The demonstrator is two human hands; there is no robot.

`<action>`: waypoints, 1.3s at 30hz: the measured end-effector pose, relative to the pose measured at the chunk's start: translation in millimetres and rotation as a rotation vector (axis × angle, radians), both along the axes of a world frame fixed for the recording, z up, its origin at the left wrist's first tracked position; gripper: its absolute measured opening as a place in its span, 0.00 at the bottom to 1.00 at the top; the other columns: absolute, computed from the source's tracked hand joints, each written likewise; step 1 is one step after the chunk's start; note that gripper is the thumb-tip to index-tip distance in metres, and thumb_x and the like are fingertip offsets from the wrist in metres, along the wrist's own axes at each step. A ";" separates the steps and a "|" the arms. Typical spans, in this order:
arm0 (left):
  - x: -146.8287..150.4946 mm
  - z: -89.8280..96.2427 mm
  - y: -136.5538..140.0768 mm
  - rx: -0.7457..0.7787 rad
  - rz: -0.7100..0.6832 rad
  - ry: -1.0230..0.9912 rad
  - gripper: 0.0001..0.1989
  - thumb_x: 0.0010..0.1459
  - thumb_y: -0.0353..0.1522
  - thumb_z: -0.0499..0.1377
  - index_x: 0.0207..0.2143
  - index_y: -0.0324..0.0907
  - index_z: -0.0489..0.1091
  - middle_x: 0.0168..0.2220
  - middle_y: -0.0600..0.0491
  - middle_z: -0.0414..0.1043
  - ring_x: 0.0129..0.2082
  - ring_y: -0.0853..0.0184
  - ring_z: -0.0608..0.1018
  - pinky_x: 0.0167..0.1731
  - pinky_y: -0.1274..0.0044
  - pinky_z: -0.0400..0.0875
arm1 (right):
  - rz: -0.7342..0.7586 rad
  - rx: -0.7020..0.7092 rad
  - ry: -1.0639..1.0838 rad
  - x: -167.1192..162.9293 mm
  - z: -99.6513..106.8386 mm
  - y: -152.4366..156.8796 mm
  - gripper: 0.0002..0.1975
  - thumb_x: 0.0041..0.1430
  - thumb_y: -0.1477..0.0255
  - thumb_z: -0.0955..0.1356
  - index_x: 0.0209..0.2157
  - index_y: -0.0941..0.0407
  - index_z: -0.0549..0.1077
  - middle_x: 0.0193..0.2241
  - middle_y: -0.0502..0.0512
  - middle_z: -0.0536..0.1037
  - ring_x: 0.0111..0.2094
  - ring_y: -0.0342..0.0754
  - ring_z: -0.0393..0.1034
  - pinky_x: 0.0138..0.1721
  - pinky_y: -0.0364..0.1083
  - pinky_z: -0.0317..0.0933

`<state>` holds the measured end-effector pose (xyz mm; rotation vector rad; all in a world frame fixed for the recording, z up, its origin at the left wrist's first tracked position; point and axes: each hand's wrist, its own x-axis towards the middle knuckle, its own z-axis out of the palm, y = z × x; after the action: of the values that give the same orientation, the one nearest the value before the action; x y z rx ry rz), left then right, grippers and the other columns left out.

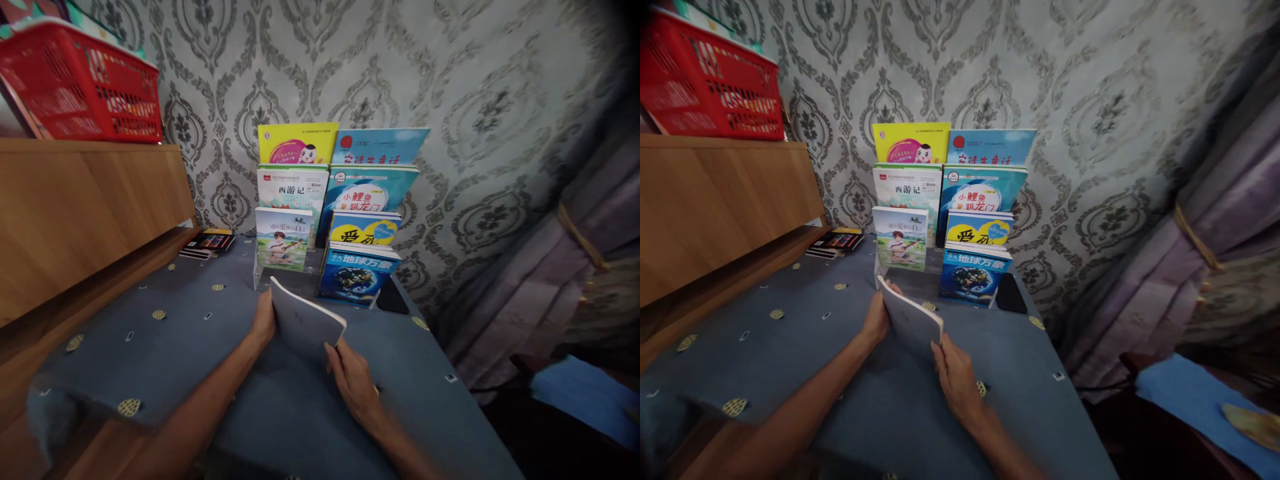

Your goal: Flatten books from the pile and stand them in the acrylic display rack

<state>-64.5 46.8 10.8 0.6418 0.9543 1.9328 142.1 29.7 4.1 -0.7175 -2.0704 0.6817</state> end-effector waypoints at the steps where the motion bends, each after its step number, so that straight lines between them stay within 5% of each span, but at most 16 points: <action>1: 0.2 -0.4 0.7 0.005 0.013 0.006 0.19 0.54 0.48 0.64 0.30 0.41 0.76 0.27 0.53 0.78 0.38 0.62 0.79 0.43 0.73 0.73 | 0.002 -0.006 0.002 -0.1 0.5 0.3 0.20 0.71 0.56 0.56 0.27 0.50 0.61 0.17 0.46 0.67 0.18 0.45 0.64 0.24 0.44 0.61; 8: 1.8 -0.9 -0.5 0.049 0.100 -0.095 0.24 0.54 0.53 0.63 0.39 0.42 0.78 0.40 0.50 0.81 0.50 0.59 0.78 0.50 0.72 0.70 | -0.031 -0.046 0.003 -0.7 2.4 2.7 0.19 0.71 0.56 0.56 0.28 0.50 0.62 0.17 0.47 0.68 0.19 0.46 0.65 0.25 0.44 0.61; 16: -3.6 6.9 -5.0 0.150 0.039 0.037 0.19 0.44 0.44 0.73 0.25 0.40 0.73 0.23 0.60 0.70 0.25 0.74 0.70 0.29 0.82 0.65 | -0.075 -0.107 0.015 -0.1 0.4 7.6 0.20 0.70 0.54 0.57 0.29 0.51 0.64 0.17 0.48 0.71 0.20 0.47 0.68 0.26 0.44 0.60; 20: -6.4 5.4 -2.1 0.119 0.070 0.101 0.22 0.45 0.49 0.71 0.26 0.40 0.72 0.24 0.59 0.68 0.26 0.73 0.68 0.29 0.81 0.63 | -0.076 -0.112 0.021 0.0 -0.9 9.2 0.20 0.69 0.54 0.57 0.29 0.51 0.64 0.17 0.47 0.71 0.19 0.47 0.67 0.25 0.44 0.60; 30: -18.9 20.2 -14.6 0.081 0.144 0.833 0.30 0.60 0.57 0.52 0.20 0.44 0.53 0.21 0.60 0.49 0.24 0.72 0.57 0.26 0.77 0.51 | -0.092 -0.093 0.047 -0.5 -6.2 12.8 0.18 0.69 0.56 0.58 0.28 0.51 0.63 0.17 0.47 0.71 0.19 0.48 0.69 0.25 0.45 0.59; 39: -22.1 24.5 -16.4 -0.015 0.171 1.039 0.25 0.65 0.50 0.47 0.22 0.44 0.53 0.19 0.61 0.51 0.22 0.71 0.60 0.26 0.78 0.52 | -0.072 -0.112 0.059 -1.5 -4.5 19.7 0.15 0.69 0.59 0.59 0.30 0.51 0.64 0.19 0.46 0.70 0.20 0.48 0.71 0.27 0.45 0.62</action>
<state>-86.5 30.4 35.3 1.6717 1.6677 1.6787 140.5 49.3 -0.5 -0.8217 -1.9550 0.7735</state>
